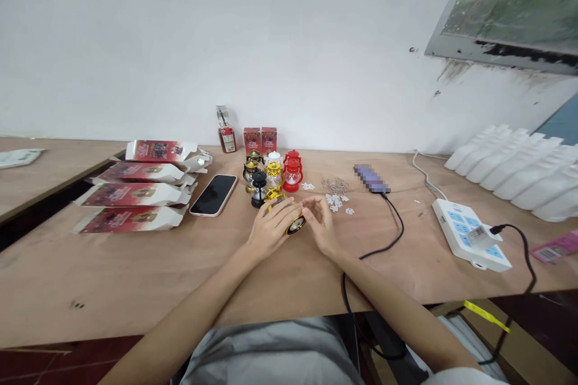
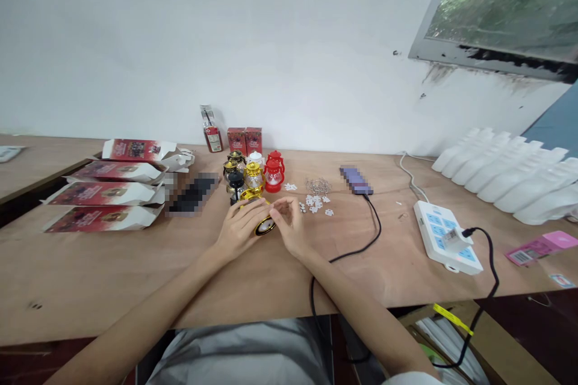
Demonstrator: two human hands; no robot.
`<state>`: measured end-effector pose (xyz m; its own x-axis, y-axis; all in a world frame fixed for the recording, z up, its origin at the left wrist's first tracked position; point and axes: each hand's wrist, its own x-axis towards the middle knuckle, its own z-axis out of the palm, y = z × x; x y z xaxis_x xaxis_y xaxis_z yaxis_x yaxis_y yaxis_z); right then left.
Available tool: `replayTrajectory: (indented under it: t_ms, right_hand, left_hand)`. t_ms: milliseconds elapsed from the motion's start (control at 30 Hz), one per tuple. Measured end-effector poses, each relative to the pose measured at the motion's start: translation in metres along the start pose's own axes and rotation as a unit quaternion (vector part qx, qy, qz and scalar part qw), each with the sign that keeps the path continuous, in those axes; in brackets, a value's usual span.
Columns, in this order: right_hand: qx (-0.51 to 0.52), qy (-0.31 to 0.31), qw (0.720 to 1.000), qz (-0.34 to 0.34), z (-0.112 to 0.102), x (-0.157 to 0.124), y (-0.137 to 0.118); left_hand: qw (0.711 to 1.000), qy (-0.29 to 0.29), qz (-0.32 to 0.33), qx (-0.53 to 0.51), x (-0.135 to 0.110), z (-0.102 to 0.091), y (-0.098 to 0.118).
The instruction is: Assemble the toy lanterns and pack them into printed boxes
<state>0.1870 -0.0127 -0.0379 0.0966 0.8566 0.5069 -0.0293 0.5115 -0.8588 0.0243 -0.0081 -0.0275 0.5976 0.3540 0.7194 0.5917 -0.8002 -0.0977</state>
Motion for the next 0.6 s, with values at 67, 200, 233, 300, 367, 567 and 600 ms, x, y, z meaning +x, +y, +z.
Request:
replayTrajectory:
  t_ms: [67,200,233,300,367,567,600]
  right_hand:
    - [0.068,0.009,0.993,0.094,-0.001,0.005,0.003]
    - [0.236,-0.107,0.913,0.316,-0.006,0.011,0.010]
    - [0.267,-0.135,0.889,0.348,-0.007,0.011,0.011]
    - [0.298,-0.155,0.865,0.372,-0.009,0.011,0.013]
    - [0.297,-0.147,0.867,0.372,-0.010,0.011,0.013]
    - [0.172,-0.079,0.955,0.230,-0.010,0.014,0.014]
    - [0.131,-0.072,0.966,0.210,-0.010,0.013,0.016]
  left_hand:
    - [1.000,-0.025,0.009,0.012,0.000,0.002,0.000]
    - [0.995,-0.097,0.007,0.007,0.000,0.004,-0.001]
    - [0.994,-0.112,0.014,-0.001,0.000,0.003,-0.002]
    - [0.991,-0.130,0.027,-0.017,0.002,0.002,-0.001]
    - [0.989,-0.140,0.030,-0.032,0.003,0.000,0.000]
    - [0.976,-0.193,0.087,-0.048,-0.001,-0.003,-0.001]
    - [0.974,-0.196,0.103,-0.037,-0.004,-0.005,-0.003]
